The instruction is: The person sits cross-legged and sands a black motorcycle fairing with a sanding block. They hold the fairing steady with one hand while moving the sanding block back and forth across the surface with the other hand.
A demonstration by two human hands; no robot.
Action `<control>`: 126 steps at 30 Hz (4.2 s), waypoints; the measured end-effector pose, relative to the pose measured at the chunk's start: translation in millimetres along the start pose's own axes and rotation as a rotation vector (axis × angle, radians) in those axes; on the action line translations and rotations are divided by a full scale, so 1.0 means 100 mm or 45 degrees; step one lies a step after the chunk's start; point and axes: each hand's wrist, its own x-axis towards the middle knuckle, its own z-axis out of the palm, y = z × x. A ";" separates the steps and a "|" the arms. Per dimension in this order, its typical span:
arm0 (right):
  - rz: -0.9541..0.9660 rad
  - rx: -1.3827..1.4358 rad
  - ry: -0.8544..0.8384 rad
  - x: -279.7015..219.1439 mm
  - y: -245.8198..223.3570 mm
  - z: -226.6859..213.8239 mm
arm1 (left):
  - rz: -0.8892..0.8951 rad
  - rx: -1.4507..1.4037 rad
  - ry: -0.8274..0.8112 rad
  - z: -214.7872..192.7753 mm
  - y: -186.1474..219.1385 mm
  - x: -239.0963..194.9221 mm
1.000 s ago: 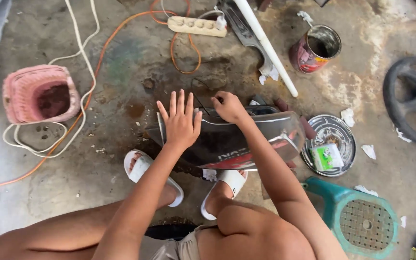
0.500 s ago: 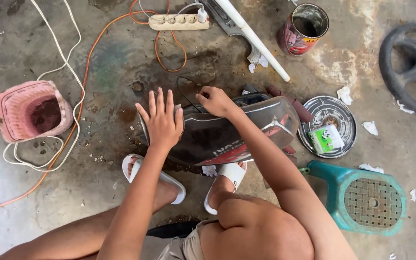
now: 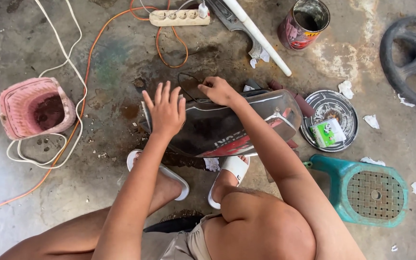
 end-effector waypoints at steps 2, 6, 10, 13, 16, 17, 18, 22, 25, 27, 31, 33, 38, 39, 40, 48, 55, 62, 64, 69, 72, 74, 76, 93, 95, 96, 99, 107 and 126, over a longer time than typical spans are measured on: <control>0.006 0.005 -0.002 0.00 0.00 0.00 | 0.064 0.019 0.036 0.15 0.06 -0.04; 0.019 -0.002 0.014 0.05 0.05 0.03 | 0.247 0.025 0.110 0.33 0.33 -0.07; -0.001 0.001 0.002 0.03 0.04 0.02 | 0.295 -0.010 0.064 0.23 0.44 -0.08; 0.005 -0.006 0.009 -0.01 0.00 0.00 | 0.186 0.012 0.066 0.14 0.29 -0.03; -0.001 0.003 -0.019 -0.05 -0.01 -0.01 | -0.059 0.047 0.174 0.13 0.20 0.01; 0.006 -0.013 -0.005 -0.02 0.00 -0.01 | -0.066 0.052 0.079 0.16 0.24 0.03; 0.013 -0.028 0.010 0.02 0.00 0.00 | -0.072 0.056 -0.017 0.18 0.27 0.05; 0.007 -0.053 0.028 -0.01 0.00 0.01 | 0.132 -0.055 -0.070 0.08 0.48 -0.02; 0.008 -0.058 0.023 -0.02 0.02 -0.01 | 0.115 -0.063 -0.058 0.15 0.27 0.06; 0.012 -0.066 0.059 0.02 0.07 0.01 | -0.089 0.035 0.044 0.18 0.21 0.06; -0.011 -0.077 0.038 -0.03 0.02 0.00 | 0.039 -0.006 0.000 0.18 0.38 -0.01; 0.007 -0.084 0.035 -0.01 0.08 0.02 | 0.044 -0.020 0.054 0.23 0.25 0.03; 0.011 -0.089 0.051 -0.03 0.08 0.02 | 0.059 0.048 0.161 0.23 0.39 -0.06; 0.008 -0.094 0.082 -0.03 0.09 -0.01 | 0.192 0.003 0.147 0.23 0.50 -0.05; 0.016 -0.081 0.090 0.01 0.05 -0.01 | 0.205 0.004 0.136 0.16 0.42 -0.01; -0.078 -0.103 0.286 -0.19 -0.08 0.03 | -0.084 -0.003 0.088 -0.17 -0.16 0.03; -0.016 -0.136 0.273 -0.16 -0.08 0.04 | -0.261 0.004 0.110 -0.03 -0.03 -0.04; -0.048 -0.147 0.268 -0.08 0.06 -0.03 | -0.029 -0.005 -0.030 0.10 0.83 0.11; -0.051 -0.115 0.242 -0.08 0.06 -0.03 | 0.031 -0.003 0.057 0.06 0.89 0.08; -0.069 -0.111 0.220 -0.16 0.02 -0.05 | -0.039 0.077 0.197 0.36 0.31 -0.05; -0.057 -0.119 0.231 -0.21 -0.08 -0.06 | -0.377 0.233 0.168 0.27 -0.34 -0.21; -0.046 -0.138 0.239 -0.21 -0.07 -0.04 | -0.422 0.165 0.059 0.11 -0.27 -0.24; -0.056 -0.165 0.257 -0.16 -0.09 -0.04 | -0.469 0.099 -0.024 0.05 -0.13 -0.15; -0.148 -0.095 0.151 -0.09 0.07 -0.07 | -0.531 0.094 0.056 0.35 -0.23 -0.01; -0.139 -0.121 0.164 -0.10 0.09 -0.06 | -0.419 0.110 0.138 0.37 0.14 0.00; -0.124 -0.146 0.181 -0.07 0.08 -0.05 | -0.303 0.124 0.216 0.37 0.29 0.05; -0.202 -0.160 0.207 -0.09 0.14 -0.07 | -0.258 0.138 0.127 0.29 0.62 0.08; -0.262 -0.129 0.110 -0.07 0.19 -0.12 | -0.270 0.210 0.163 0.38 -0.17 0.02; -0.015 -0.184 -0.033 -0.02 0.12 -0.13 | -0.357 0.069 0.335 0.47 -0.40 0.27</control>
